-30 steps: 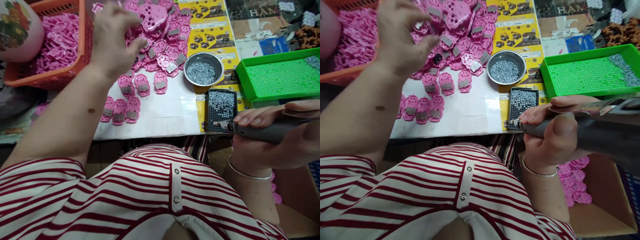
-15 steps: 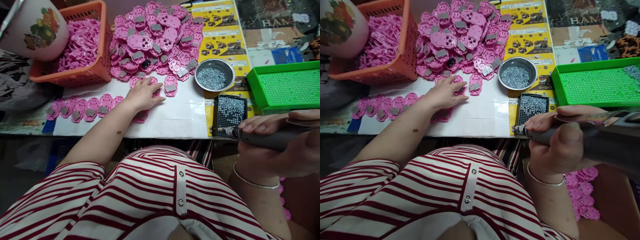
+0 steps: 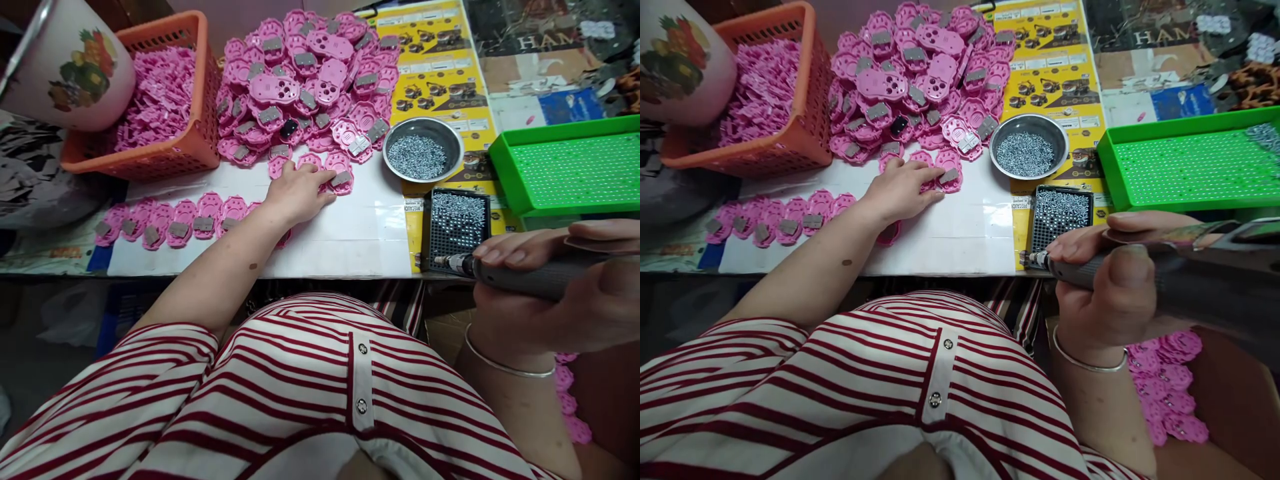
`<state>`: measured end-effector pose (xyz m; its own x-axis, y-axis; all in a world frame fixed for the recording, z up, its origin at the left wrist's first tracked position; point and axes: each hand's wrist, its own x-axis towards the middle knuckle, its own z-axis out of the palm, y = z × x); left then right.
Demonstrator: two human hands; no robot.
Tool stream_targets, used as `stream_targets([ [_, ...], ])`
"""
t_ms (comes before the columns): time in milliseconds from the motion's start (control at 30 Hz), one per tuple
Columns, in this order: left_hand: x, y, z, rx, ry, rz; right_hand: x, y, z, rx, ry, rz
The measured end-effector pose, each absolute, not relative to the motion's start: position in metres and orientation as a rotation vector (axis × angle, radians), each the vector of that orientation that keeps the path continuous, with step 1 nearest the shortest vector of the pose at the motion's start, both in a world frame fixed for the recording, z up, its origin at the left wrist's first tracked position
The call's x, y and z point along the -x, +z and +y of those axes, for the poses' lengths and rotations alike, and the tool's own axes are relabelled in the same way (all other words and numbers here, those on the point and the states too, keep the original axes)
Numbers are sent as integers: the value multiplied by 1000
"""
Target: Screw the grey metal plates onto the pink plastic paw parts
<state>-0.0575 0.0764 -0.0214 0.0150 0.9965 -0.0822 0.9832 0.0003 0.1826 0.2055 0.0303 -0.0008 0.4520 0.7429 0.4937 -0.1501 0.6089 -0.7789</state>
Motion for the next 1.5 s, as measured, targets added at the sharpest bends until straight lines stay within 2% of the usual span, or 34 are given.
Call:
stream_targets([
  [433, 37, -23, 61, -2182, 148, 1945, -204, 0, 29, 638, 618, -1012],
  [1133, 15, -12, 4, -2346, -65, 1759, -206, 0, 28, 559, 582, -1015],
  [1500, 4, -10, 28, -2355, 116, 1674, -212, -2, 25, 635, 568, -1063],
])
